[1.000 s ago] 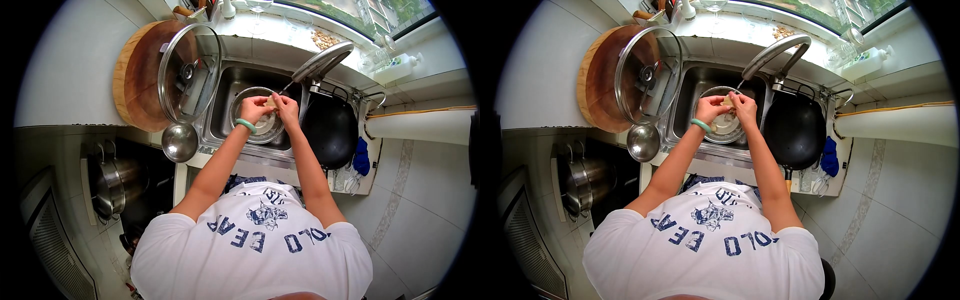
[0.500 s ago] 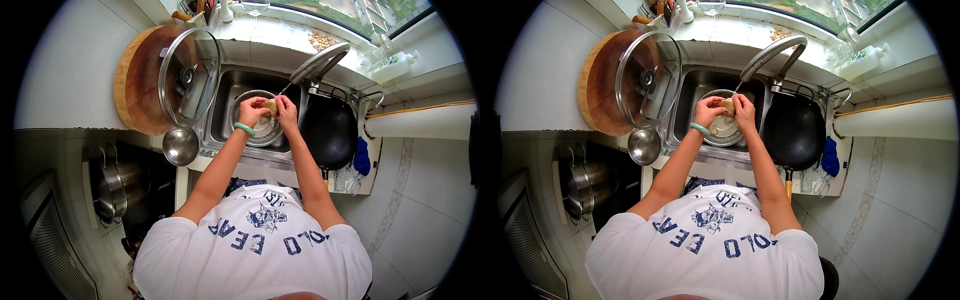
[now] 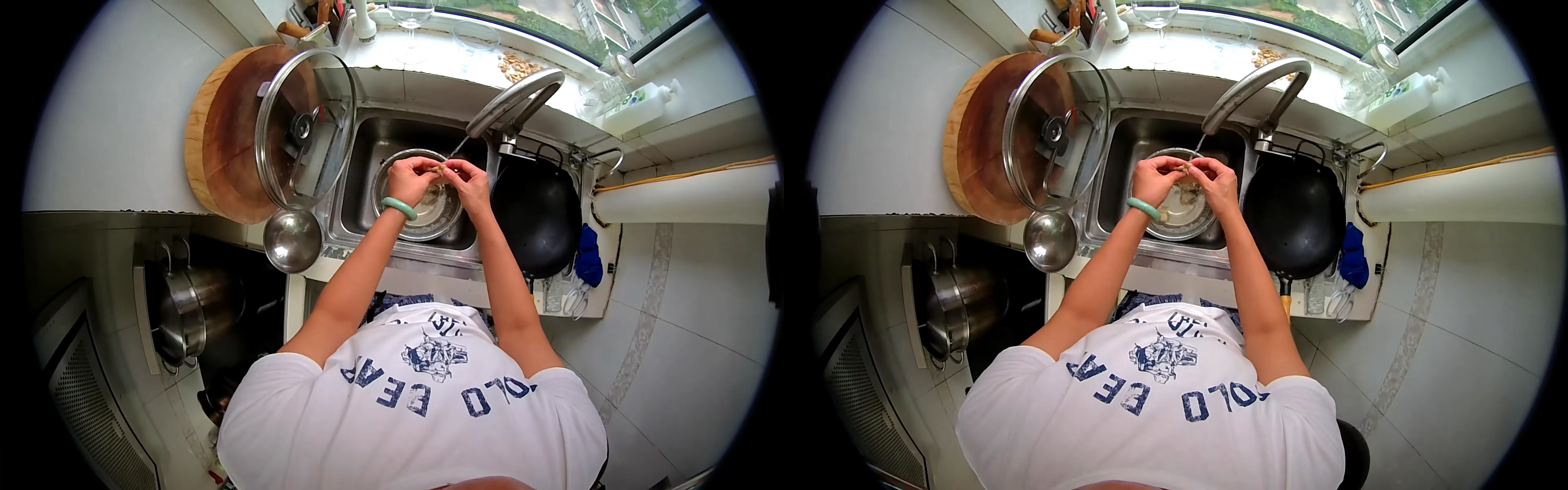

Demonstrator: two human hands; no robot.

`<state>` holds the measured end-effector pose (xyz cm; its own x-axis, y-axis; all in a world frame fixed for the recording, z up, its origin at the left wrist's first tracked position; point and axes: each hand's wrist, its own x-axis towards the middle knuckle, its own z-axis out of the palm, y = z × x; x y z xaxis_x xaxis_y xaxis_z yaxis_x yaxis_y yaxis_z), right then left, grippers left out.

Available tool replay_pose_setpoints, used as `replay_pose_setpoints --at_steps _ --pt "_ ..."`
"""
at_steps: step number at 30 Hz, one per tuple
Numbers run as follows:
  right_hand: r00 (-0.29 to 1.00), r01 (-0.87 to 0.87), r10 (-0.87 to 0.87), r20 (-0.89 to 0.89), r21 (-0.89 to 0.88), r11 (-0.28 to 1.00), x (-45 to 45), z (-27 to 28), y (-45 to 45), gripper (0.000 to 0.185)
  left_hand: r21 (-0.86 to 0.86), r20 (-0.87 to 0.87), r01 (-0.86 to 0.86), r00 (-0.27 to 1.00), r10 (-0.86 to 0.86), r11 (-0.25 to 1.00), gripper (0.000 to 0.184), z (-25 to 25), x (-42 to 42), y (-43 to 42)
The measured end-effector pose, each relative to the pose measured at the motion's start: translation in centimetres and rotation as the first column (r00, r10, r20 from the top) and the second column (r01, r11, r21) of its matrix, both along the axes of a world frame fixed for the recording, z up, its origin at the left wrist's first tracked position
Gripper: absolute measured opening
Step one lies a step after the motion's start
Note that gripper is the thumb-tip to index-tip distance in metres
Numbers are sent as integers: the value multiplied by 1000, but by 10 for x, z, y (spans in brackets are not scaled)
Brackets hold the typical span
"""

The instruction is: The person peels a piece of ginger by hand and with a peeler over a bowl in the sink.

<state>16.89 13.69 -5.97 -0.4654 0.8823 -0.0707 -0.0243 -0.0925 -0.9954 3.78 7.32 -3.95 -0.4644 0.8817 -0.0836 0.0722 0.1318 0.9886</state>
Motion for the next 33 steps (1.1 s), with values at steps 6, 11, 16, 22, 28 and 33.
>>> replay_pose_setpoints --at_steps 6,11,16,22,28,33 --pt "999 35 -35 26 -3 999 -4 9 -2 16 -25 -146 7 989 -11 1000 17 24 6 3" --pt "997 -5 -3 -75 -115 993 -2 13 1 16 -5 -69 -68 995 67 998 15 2 -1 8" --pt "994 -105 100 -35 -206 973 -3 8 5 12 -33 -65 -28 998 26 999 14 7 -4 6" --pt "975 -174 121 -188 -301 938 -5 5 8 15 -11 17 -32 999 32 999 15 5 -10 6" --pt "984 -157 144 -104 -129 979 -10 1 0 20 -16 234 -2 972 5 1000 15 -4 -14 8" --pt "988 -137 114 -106 -247 959 -6 -5 1 22 -27 363 24 932 -13 999 17 -9 -20 7"
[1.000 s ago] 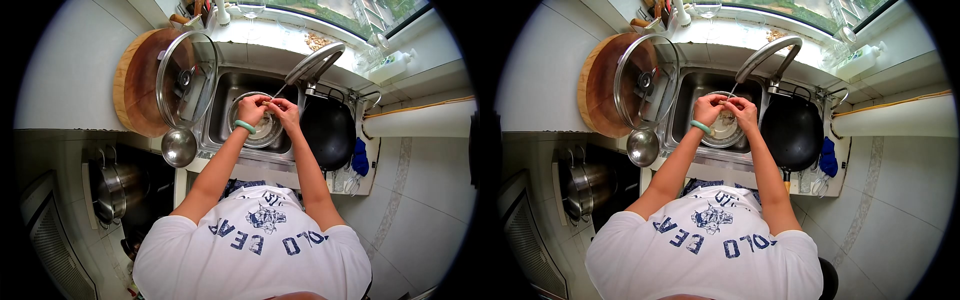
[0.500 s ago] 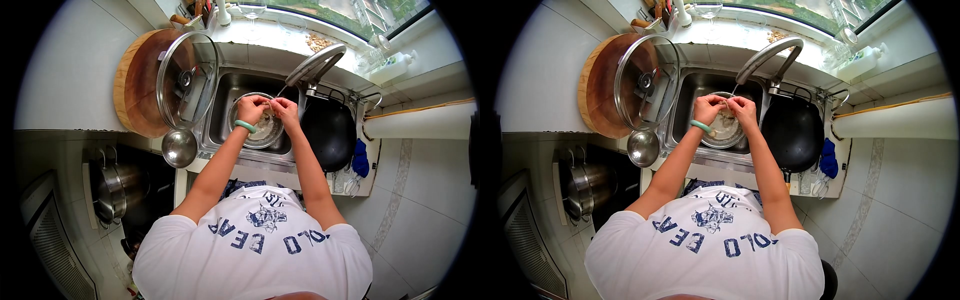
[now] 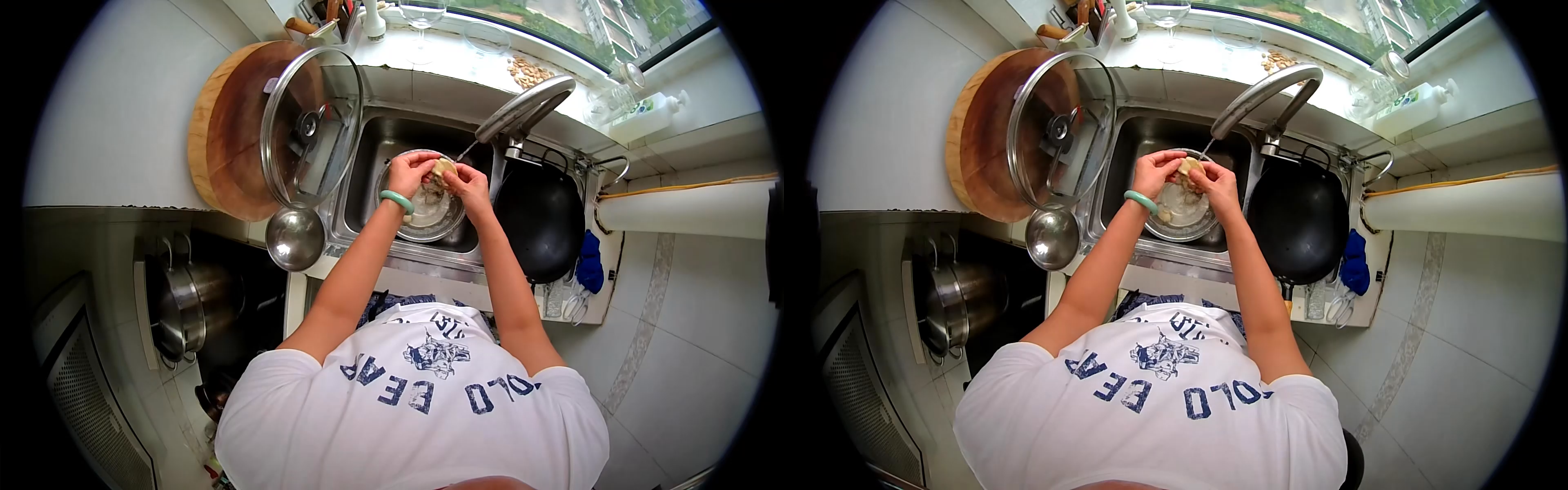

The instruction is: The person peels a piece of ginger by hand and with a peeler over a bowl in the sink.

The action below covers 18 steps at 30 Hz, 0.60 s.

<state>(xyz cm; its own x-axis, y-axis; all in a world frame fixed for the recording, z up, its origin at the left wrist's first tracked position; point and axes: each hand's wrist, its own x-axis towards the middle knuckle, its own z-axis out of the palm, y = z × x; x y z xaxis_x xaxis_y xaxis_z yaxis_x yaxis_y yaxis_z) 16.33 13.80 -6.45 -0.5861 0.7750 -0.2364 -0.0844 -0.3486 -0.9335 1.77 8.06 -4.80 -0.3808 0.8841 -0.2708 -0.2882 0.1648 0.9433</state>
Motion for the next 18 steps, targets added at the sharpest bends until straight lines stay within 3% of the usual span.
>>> replay_pose_setpoints --at_steps 2,6,8,14,18 --pt "1000 -8 9 8 -114 993 3 -2 1 24 -35 37 6 999 -5 999 17 -3 -4 -2" --pt "999 -9 1 -53 -143 990 4 -1 -2 24 -46 113 3 994 2 999 20 -15 -7 -7" --pt "996 47 -63 -61 -226 973 5 -2 -1 24 -112 289 9 957 24 994 22 -11 -7 -10" --pt "990 40 -80 -115 -317 947 11 0 4 24 -116 410 15 911 35 993 22 0 -5 -15" --pt "992 52 -75 -102 -210 976 9 4 3 26 -121 244 -3 969 32 993 22 -14 -4 -14"
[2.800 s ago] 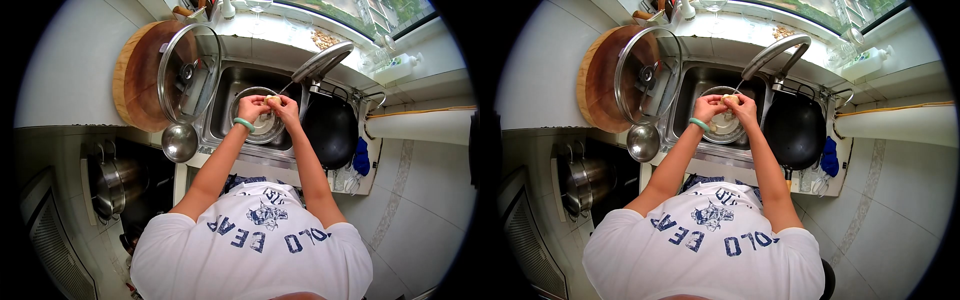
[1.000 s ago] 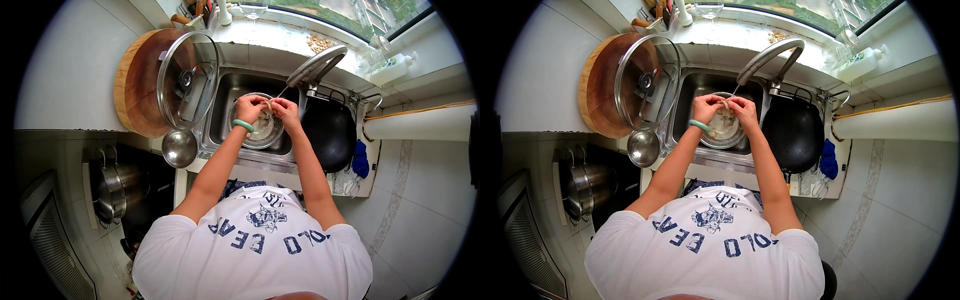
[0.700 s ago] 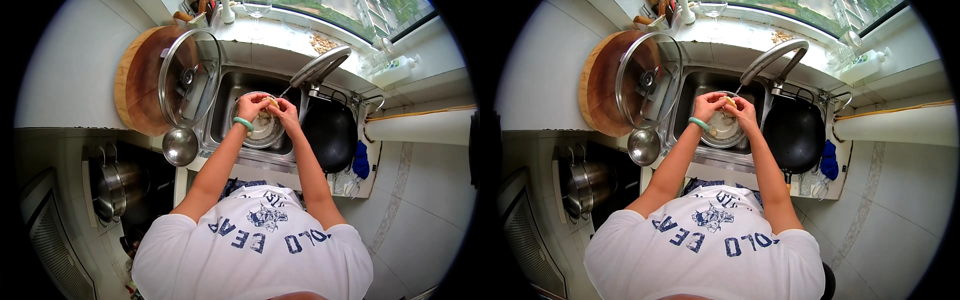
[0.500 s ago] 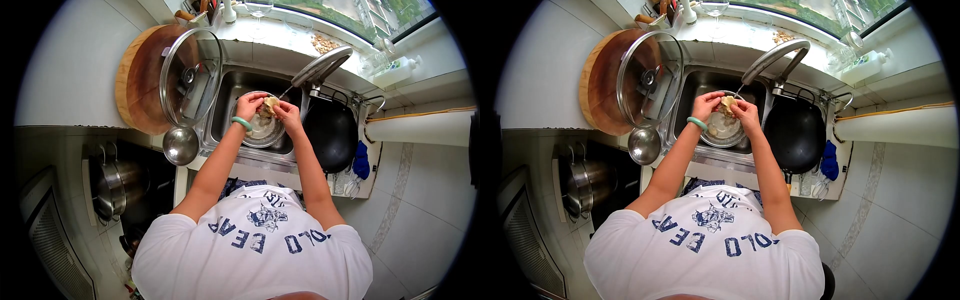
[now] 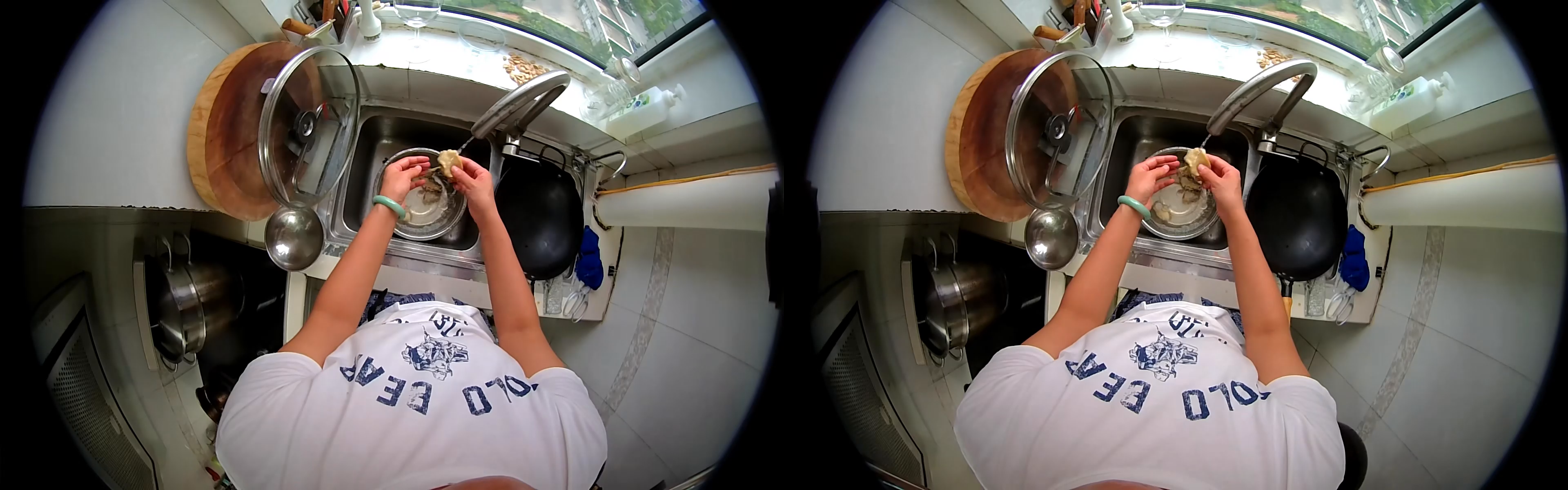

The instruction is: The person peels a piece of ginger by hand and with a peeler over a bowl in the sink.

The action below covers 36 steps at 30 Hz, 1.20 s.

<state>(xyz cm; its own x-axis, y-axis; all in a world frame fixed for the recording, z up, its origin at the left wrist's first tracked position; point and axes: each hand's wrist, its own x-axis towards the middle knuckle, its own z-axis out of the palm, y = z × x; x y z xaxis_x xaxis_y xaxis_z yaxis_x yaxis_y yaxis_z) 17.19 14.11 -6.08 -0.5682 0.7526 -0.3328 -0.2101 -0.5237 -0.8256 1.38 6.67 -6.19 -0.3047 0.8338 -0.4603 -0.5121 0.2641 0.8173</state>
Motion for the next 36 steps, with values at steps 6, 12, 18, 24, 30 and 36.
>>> replay_pose_setpoints --at_steps 6,12,18,24,30,36 --pt "921 -131 -143 362 633 763 -11 26 -24 27 100 3 59 998 -59 993 27 8 17 1" --pt "931 -121 -98 350 551 826 -3 23 -23 21 55 -40 61 997 -59 997 26 -8 14 0" --pt "991 -49 -1 137 363 931 -2 -9 -7 41 138 106 210 968 -226 968 30 10 11 1" --pt "973 -164 89 213 362 918 -9 -3 -10 37 114 -270 347 913 -307 931 28 -19 1 8" --pt "877 -276 -112 468 679 680 -13 7 -14 24 -50 -580 339 756 -303 940 19 -5 2 7" --pt "795 -467 -236 559 811 351 -13 10 -13 10 -136 -772 244 582 -257 960 16 -6 4 7"
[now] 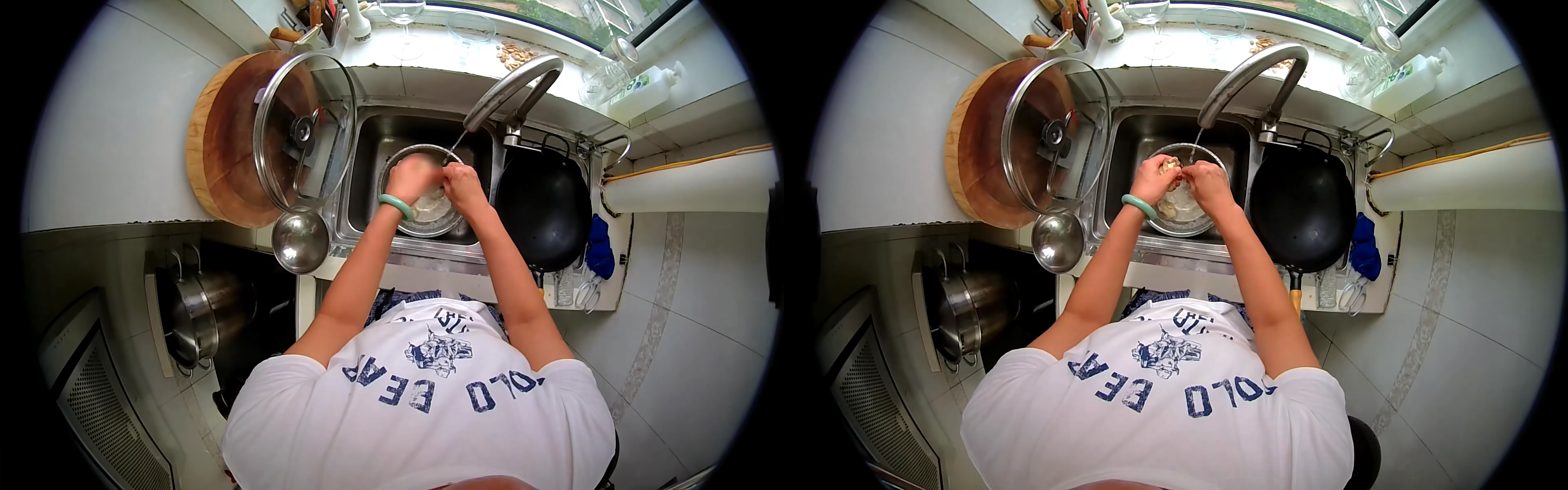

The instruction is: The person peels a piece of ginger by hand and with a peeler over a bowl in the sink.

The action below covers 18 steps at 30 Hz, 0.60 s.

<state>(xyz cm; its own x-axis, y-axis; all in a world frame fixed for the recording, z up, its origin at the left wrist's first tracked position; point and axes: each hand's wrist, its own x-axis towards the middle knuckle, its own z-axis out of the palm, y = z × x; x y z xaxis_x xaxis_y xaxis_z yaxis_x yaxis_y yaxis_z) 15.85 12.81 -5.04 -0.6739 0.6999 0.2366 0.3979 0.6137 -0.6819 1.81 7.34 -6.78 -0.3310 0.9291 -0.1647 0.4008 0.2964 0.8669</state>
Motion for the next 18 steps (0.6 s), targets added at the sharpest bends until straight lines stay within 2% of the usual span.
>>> replay_pose_setpoints --at_steps 2,5,7,11,13,14,15,16,17,18 --pt "998 -27 26 55 18 999 0 0 -1 11 32 -43 37 998 -36 999 18 1 1 0" --pt "1000 22 -23 -17 -61 998 -8 1 -7 11 48 -120 -46 991 52 998 19 16 8 -4" --pt "994 104 -102 32 -83 991 -12 1 -9 13 143 -270 -60 958 98 988 19 21 15 -4" --pt "983 181 -182 1 -60 982 -15 -2 -6 14 163 -183 -149 967 178 975 18 32 27 -7" --pt "943 324 -326 75 28 946 -12 -18 0 14 296 -266 -161 933 243 942 15 30 29 -9" --pt "913 405 -399 84 -65 912 -7 -29 8 15 296 -267 -161 933 243 942 15 29 28 -9" --pt "927 365 -361 101 -20 931 -3 -29 13 14 193 -80 -199 973 218 961 16 28 25 -9" --pt "939 341 -332 94 -107 934 -2 -29 15 14 83 113 -215 972 205 973 16 27 22 -9" --pt "949 316 -304 86 -192 929 1 -30 17 14 81 113 -214 972 205 973 16 18 18 -7" --pt "947 319 -307 89 -191 928 2 -26 16 14 54 432 -256 877 209 965 17 13 15 -5"
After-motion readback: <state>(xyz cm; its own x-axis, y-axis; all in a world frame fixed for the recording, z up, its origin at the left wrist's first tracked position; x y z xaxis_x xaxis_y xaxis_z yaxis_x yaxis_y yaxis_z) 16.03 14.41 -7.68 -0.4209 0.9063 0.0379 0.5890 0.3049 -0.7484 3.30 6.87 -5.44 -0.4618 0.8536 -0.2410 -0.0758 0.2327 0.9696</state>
